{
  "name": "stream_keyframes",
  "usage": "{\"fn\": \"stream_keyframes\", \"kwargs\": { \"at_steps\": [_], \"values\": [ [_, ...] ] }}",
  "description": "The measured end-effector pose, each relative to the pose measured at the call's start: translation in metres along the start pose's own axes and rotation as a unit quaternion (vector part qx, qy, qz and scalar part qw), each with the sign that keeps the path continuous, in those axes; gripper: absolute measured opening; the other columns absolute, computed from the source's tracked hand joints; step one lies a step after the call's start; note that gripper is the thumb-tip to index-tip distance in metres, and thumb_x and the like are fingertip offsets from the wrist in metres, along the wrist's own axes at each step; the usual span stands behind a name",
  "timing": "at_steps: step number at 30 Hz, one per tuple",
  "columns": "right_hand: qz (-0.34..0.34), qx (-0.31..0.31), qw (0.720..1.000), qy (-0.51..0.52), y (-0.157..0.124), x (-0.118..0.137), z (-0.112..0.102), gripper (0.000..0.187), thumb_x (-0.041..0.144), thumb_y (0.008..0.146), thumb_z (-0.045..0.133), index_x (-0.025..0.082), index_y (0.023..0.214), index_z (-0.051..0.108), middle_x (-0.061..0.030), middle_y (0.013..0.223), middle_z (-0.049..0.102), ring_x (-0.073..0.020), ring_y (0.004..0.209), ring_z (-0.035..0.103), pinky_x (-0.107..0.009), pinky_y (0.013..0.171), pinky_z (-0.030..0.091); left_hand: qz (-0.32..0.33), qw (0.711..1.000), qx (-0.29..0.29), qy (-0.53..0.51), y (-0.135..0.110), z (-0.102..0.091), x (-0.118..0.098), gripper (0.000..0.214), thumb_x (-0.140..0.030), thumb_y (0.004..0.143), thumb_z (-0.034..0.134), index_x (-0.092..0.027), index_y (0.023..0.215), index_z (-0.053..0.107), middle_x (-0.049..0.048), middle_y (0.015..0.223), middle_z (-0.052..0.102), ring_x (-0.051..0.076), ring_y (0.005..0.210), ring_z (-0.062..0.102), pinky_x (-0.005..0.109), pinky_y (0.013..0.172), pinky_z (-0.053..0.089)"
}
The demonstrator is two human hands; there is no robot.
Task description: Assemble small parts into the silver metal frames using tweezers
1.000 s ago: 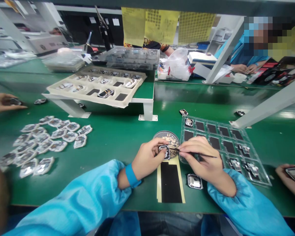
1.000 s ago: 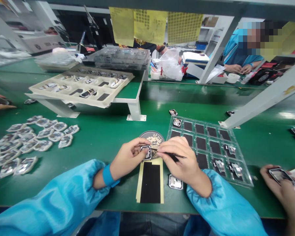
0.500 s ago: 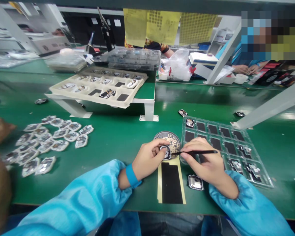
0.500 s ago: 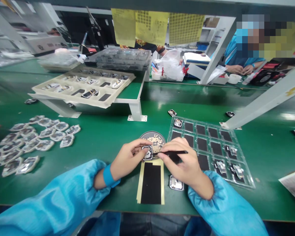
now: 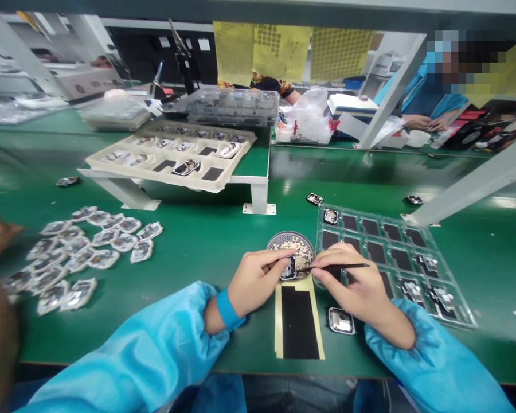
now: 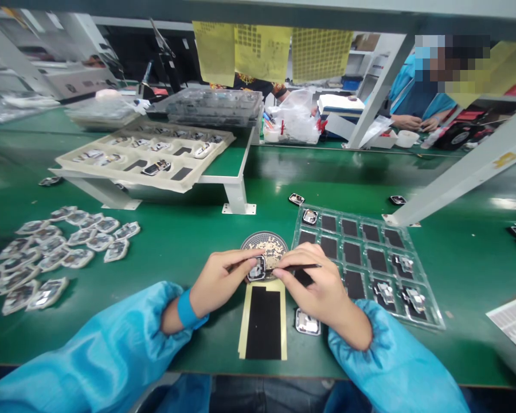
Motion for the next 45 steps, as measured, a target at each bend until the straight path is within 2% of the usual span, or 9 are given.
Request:
{"fn": "stream_keyframes", "kwargs": {
  "at_steps": [12,16,20,24,29,33,37,42,45],
  "values": [
    [0.19,0.127,0.951,0.21,-0.004,-0.017,-0.007,0.016,0.035,0.091,0.07,0.019,0.091,0.068,-0.0062,0.093,0.073,-0.021,0.092,0.07,-0.04,0.088,0.055,-0.047,0.997,0.0,-0.067,0.009,-0.009,0.007,0.028,-0.033,0.088,0.068,-0.021,0.111,0.078,0.0064,0.114,0.077,0.027,0.104,0.072,0.037,0.091,0.058],
    [0.213,-0.026,0.937,0.275,-0.011,-0.007,-0.055,0.029,0.046,0.101,0.049,0.022,0.087,0.059,-0.0043,0.084,0.071,-0.0195,0.081,0.068,-0.037,0.078,0.055,-0.105,0.984,0.016,-0.14,0.01,-0.011,0.008,0.035,-0.034,0.083,0.075,-0.016,0.112,0.072,0.0102,0.111,0.076,0.027,0.1,0.073,0.032,0.082,0.061],
    [0.3,-0.157,0.941,0.015,-0.041,-0.006,-0.129,0.027,0.048,0.096,0.055,0.022,0.091,0.065,0.0009,0.069,0.061,-0.0159,0.06,0.056,-0.028,0.057,0.044,-0.113,0.966,0.058,-0.225,0.003,-0.007,0.0,0.048,-0.028,0.072,0.085,-0.019,0.111,0.059,0.0062,0.103,0.071,0.021,0.081,0.073,0.024,0.061,0.058],
    [0.411,-0.003,0.851,-0.327,-0.079,-0.027,-0.156,0.026,0.044,0.089,0.063,0.021,0.09,0.075,-0.004,0.074,0.071,-0.023,0.069,0.065,-0.03,0.061,0.044,-0.138,0.96,0.122,-0.21,-0.004,0.002,-0.01,0.049,-0.032,0.076,0.083,-0.015,0.115,0.059,0.0074,0.093,0.072,0.02,0.073,0.072,0.023,0.058,0.056],
    [0.442,0.063,0.788,-0.425,-0.105,-0.049,-0.149,0.035,0.039,0.082,0.07,0.021,0.111,0.074,-0.012,0.105,0.077,-0.0331,0.093,0.072,-0.036,0.074,0.049,-0.167,0.958,0.149,-0.177,-0.006,0.005,-0.007,0.038,-0.041,0.08,0.078,-0.016,0.101,0.06,0.0103,0.1,0.073,0.022,0.071,0.075,0.021,0.047,0.05],
    [0.422,0.053,0.805,-0.413,-0.104,-0.043,-0.152,0.025,0.037,0.081,0.072,0.021,0.1,0.072,-0.0085,0.099,0.077,-0.0299,0.087,0.072,-0.035,0.07,0.049,-0.186,0.961,0.147,-0.144,-0.007,0.004,0.001,0.038,-0.042,0.082,0.076,-0.015,0.106,0.063,0.0115,0.101,0.075,0.018,0.061,0.072,0.017,0.036,0.036],
    [0.357,-0.007,0.885,-0.298,-0.078,-0.021,-0.142,0.025,0.042,0.085,0.069,0.023,0.1,0.073,-0.0061,0.094,0.077,-0.026,0.082,0.071,-0.035,0.071,0.051,-0.181,0.961,0.124,-0.167,-0.008,0.004,0.002,0.035,-0.037,0.08,0.079,-0.013,0.104,0.071,0.0098,0.09,0.077,0.012,0.053,0.068,0.019,0.047,0.049],
    [0.232,-0.009,0.969,-0.086,-0.01,0.019,-0.069,0.018,0.039,0.086,0.071,0.022,0.087,0.076,-0.007,0.093,0.075,-0.0227,0.084,0.069,-0.034,0.073,0.052,-0.191,0.958,0.057,-0.209,-0.003,-0.002,0.007,0.035,-0.037,0.072,0.085,-0.01,0.094,0.076,0.0075,0.074,0.076,0.011,0.049,0.064,0.019,0.046,0.047],
    [0.236,0.041,0.969,0.054,0.021,0.026,-0.02,0.014,0.035,0.082,0.076,0.021,0.085,0.076,-0.0049,0.086,0.074,-0.0196,0.078,0.069,-0.031,0.069,0.053,-0.2,0.958,0.024,-0.205,-0.001,-0.008,0.01,0.04,-0.046,0.08,0.078,-0.008,0.094,0.077,0.0066,0.059,0.07,0.01,0.044,0.059,0.016,0.037,0.033]
  ]
}}
Point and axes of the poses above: each hand's wrist, its own y-axis towards the middle knuckle, its own z-axis out of the palm, x = y × z, the point moved 4 cm from there along y, towards the middle knuckle
